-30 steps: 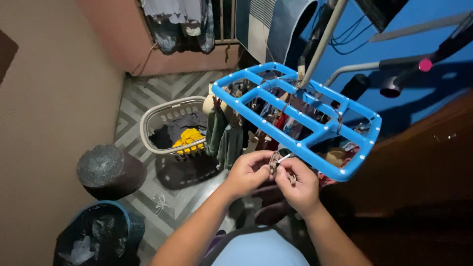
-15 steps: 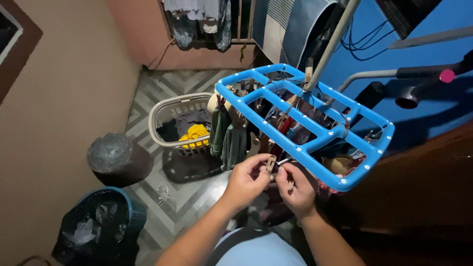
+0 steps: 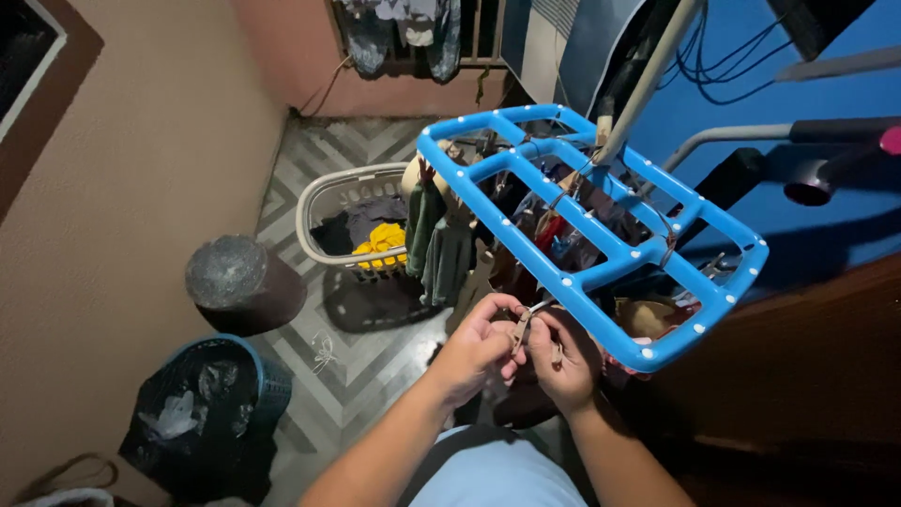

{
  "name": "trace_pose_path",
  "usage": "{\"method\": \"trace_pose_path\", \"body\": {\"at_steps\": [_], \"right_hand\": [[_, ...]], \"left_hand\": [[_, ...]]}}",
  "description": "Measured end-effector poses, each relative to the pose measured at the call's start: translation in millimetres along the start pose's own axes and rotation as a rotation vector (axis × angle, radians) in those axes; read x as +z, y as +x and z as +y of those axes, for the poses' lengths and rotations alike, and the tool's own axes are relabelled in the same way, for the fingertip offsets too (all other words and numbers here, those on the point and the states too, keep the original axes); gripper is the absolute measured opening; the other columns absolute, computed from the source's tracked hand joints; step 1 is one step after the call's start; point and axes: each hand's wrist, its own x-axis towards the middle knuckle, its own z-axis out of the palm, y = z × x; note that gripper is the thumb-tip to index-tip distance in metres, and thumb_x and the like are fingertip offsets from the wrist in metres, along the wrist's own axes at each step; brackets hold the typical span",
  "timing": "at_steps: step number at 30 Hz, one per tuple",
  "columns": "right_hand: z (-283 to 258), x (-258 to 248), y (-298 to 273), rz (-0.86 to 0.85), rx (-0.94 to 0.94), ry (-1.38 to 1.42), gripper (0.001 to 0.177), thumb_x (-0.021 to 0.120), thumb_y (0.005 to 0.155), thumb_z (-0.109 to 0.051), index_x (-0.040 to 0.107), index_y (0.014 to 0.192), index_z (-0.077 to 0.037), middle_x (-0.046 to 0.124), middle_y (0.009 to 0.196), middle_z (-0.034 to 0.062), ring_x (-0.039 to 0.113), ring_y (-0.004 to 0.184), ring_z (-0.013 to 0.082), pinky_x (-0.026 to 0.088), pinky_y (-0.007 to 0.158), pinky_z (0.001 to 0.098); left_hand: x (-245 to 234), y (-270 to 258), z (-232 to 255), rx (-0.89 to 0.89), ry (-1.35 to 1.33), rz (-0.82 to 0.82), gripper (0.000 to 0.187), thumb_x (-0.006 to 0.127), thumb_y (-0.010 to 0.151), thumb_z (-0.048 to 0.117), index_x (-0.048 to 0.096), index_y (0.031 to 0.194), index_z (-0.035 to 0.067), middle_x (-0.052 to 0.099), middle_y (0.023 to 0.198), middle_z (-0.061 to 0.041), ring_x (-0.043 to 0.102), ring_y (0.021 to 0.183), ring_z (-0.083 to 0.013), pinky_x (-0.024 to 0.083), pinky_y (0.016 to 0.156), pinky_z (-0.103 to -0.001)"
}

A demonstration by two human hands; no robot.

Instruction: Hanging small laundry items onto a peg rack using clothespins.

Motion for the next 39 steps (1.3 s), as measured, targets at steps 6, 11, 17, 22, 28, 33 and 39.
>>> {"method": "trace_pose_path", "body": {"at_steps": [6,11,17,22,28,33,39], "right_hand": [[16.2,4.1,-15.3,-0.050,0.222,0.189,0.010,0.063,0.101,-0.009,0.067,0.108,-0.003,0.068,0.096,0.0033,0.063,0.086,0.0104,0.054,0.078,0.0277],[20.6,-0.3,-15.9,-0.050,0.285,0.146,0.011,0.066,0.098,-0.011,0.068,0.105,-0.002,0.068,0.096,0.0034,0.063,0.085,0.0113,0.053,0.078,0.0270],[20.3,1.6,-23.0,-0.075,0.298,0.160,0.013,0.066,0.098,-0.012,0.065,0.106,-0.002,0.067,0.099,0.0038,0.062,0.090,0.0116,0.051,0.084,0.0249],[42.5,14.2,-55.9,-0.088,0.532,0.453,0.014,0.064,0.100,-0.011,0.062,0.113,-0.004,0.064,0.091,0.0036,0.058,0.081,0.0091,0.047,0.075,0.0234],[37.5,30.3,-64.2,-0.072,0.564,0.548,0.008,0.061,0.104,-0.010,0.061,0.109,-0.004,0.062,0.087,0.0032,0.056,0.077,0.0101,0.046,0.071,0.0241],[0.6,64.9,-52.2,-0.314,0.629,0.672,0.032,0.062,0.090,-0.007,0.045,0.117,-0.010,0.056,0.100,0.0007,0.063,0.093,0.0115,0.059,0.077,0.0300],[3.3,157.8,-74.8,-0.514,0.635,0.633,0.015,0.053,0.106,-0.007,0.051,0.121,-0.003,0.061,0.108,0.0076,0.059,0.096,0.0125,0.051,0.085,0.0274]], "left_hand": [[-14.5,8.1,-37.8,0.297,0.421,0.213,0.029,0.058,0.100,0.000,0.061,0.129,0.003,0.059,0.090,0.002,0.055,0.076,-0.0054,0.049,0.069,-0.022],[-21.1,3.6,-34.2,0.280,0.323,0.279,0.036,0.055,0.100,0.001,0.057,0.137,0.005,0.059,0.088,0.001,0.056,0.074,-0.0067,0.050,0.067,-0.023],[-33.0,-11.6,-25.3,0.291,0.219,0.266,0.051,0.051,0.097,-0.003,0.051,0.147,0.007,0.059,0.096,-0.003,0.059,0.081,-0.0096,0.053,0.074,-0.024],[-40.5,-32.0,-18.9,0.275,0.218,0.312,0.052,0.049,0.095,-0.002,0.051,0.146,0.007,0.061,0.097,-0.005,0.059,0.079,-0.0109,0.053,0.072,-0.026],[-64.0,-46.9,-23.1,0.218,0.108,0.344,0.051,0.049,0.094,0.000,0.052,0.144,0.009,0.061,0.096,-0.005,0.059,0.077,-0.0115,0.052,0.069,-0.027],[-88.9,-65.0,-23.4,0.217,0.145,0.440,0.049,0.052,0.095,0.000,0.052,0.143,0.011,0.064,0.097,-0.005,0.059,0.078,-0.0100,0.053,0.069,-0.027],[-143.2,-115.6,-13.5,0.384,0.105,0.460,0.029,0.060,0.099,-0.002,0.059,0.128,0.000,0.067,0.105,-0.004,0.065,0.093,-0.0106,0.057,0.083,-0.027]]}}
